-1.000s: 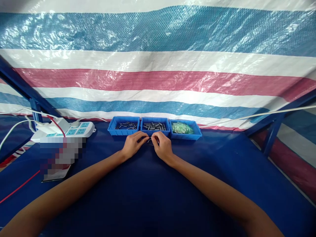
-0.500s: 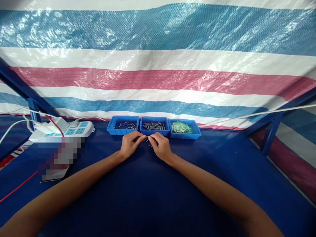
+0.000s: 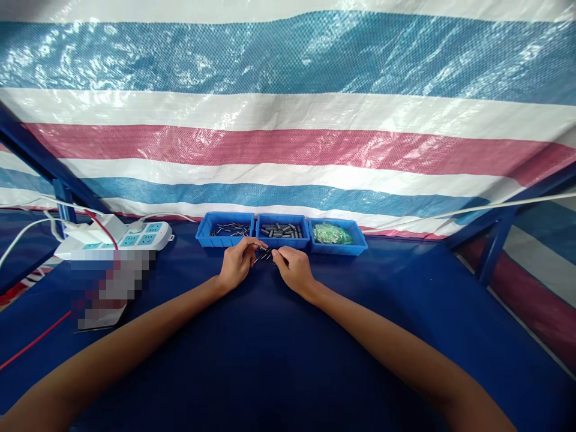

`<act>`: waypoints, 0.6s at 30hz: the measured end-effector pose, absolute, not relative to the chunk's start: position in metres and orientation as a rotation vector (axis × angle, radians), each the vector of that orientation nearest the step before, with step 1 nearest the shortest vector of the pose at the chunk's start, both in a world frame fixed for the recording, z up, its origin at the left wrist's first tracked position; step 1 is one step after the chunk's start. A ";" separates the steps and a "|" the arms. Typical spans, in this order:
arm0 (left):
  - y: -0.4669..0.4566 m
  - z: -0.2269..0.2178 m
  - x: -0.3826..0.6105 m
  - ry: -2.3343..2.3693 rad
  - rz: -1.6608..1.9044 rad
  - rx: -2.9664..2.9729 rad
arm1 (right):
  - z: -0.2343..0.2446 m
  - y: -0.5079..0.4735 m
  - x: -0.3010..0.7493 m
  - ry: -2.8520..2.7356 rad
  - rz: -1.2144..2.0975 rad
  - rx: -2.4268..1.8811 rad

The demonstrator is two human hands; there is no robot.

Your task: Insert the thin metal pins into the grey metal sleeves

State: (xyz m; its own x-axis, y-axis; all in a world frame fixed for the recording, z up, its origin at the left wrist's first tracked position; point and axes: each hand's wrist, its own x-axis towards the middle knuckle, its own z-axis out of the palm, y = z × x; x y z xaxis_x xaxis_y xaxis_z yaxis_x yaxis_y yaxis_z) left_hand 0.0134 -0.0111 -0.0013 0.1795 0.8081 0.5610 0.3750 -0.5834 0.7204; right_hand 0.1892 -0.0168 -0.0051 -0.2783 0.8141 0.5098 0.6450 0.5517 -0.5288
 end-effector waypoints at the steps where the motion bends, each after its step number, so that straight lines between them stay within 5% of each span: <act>1: -0.011 -0.001 0.013 1.106 1.381 2.036 | -0.005 -0.017 0.189 -2.013 0.279 -1.173; 18: -0.011 -0.002 0.012 1.192 1.383 2.070 | -0.004 -0.018 0.190 -1.961 0.308 -1.136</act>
